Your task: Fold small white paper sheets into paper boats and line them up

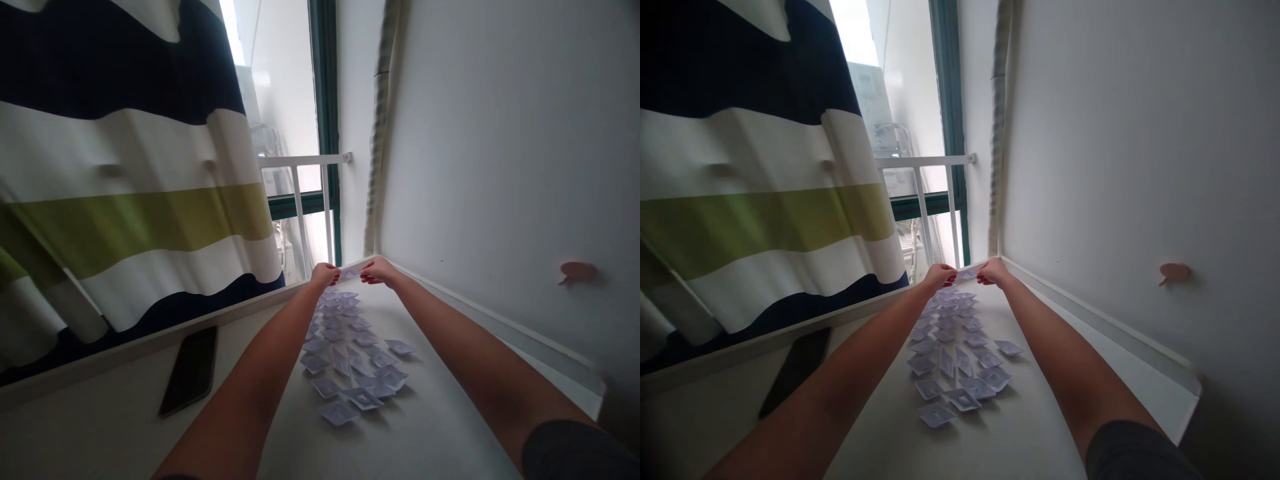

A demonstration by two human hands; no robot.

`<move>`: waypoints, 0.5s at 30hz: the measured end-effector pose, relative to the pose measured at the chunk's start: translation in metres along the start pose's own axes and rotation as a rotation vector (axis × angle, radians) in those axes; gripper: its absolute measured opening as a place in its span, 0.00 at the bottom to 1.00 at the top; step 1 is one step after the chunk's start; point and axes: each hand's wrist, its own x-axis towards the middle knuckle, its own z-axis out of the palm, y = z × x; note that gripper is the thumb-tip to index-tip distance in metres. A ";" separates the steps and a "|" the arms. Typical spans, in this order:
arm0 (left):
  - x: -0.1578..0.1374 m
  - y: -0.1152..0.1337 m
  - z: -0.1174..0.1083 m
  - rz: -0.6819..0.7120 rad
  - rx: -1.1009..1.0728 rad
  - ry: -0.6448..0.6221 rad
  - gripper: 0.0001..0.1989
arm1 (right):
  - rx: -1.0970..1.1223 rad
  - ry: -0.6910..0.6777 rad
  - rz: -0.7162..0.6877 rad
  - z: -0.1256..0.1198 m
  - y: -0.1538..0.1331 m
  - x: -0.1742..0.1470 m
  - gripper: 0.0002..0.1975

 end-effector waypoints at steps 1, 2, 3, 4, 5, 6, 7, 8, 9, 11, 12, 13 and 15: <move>0.009 -0.008 0.003 0.010 0.090 0.016 0.04 | -0.019 0.000 0.027 0.003 0.007 0.009 0.06; 0.017 -0.015 0.005 0.027 0.196 0.041 0.04 | -0.034 -0.004 0.040 0.007 0.014 0.017 0.06; 0.024 -0.022 0.006 0.057 0.305 0.065 0.05 | -0.050 -0.006 0.046 0.011 0.021 0.024 0.06; 0.031 -0.028 0.007 0.093 0.391 0.099 0.05 | -0.065 -0.005 0.043 0.014 0.027 0.031 0.06; 0.036 -0.034 0.007 0.119 0.448 0.117 0.05 | -0.080 -0.007 0.040 0.018 0.032 0.036 0.06; 0.040 -0.039 0.008 0.139 0.493 0.118 0.05 | -0.094 -0.018 0.043 0.021 0.037 0.041 0.06; 0.044 -0.043 0.008 0.167 0.533 0.116 0.04 | -0.117 -0.011 0.056 0.024 0.041 0.045 0.06; 0.046 -0.046 0.009 0.198 0.576 0.111 0.03 | -0.138 -0.010 0.069 0.027 0.044 0.049 0.06; 0.047 -0.049 0.009 0.220 0.619 0.111 0.03 | -0.155 -0.008 0.079 0.029 0.047 0.051 0.06; 0.048 -0.052 0.008 0.241 0.665 0.100 0.04 | -0.182 -0.013 0.082 0.031 0.051 0.055 0.05; 0.048 -0.053 0.008 0.248 0.668 0.094 0.04 | -0.189 -0.018 0.081 0.032 0.053 0.057 0.05; 0.048 -0.053 0.007 0.251 0.667 0.086 0.04 | -0.191 -0.028 0.080 0.033 0.054 0.057 0.05; 0.046 -0.053 0.006 0.247 0.662 0.072 0.04 | -0.191 -0.049 0.092 0.034 0.056 0.058 0.05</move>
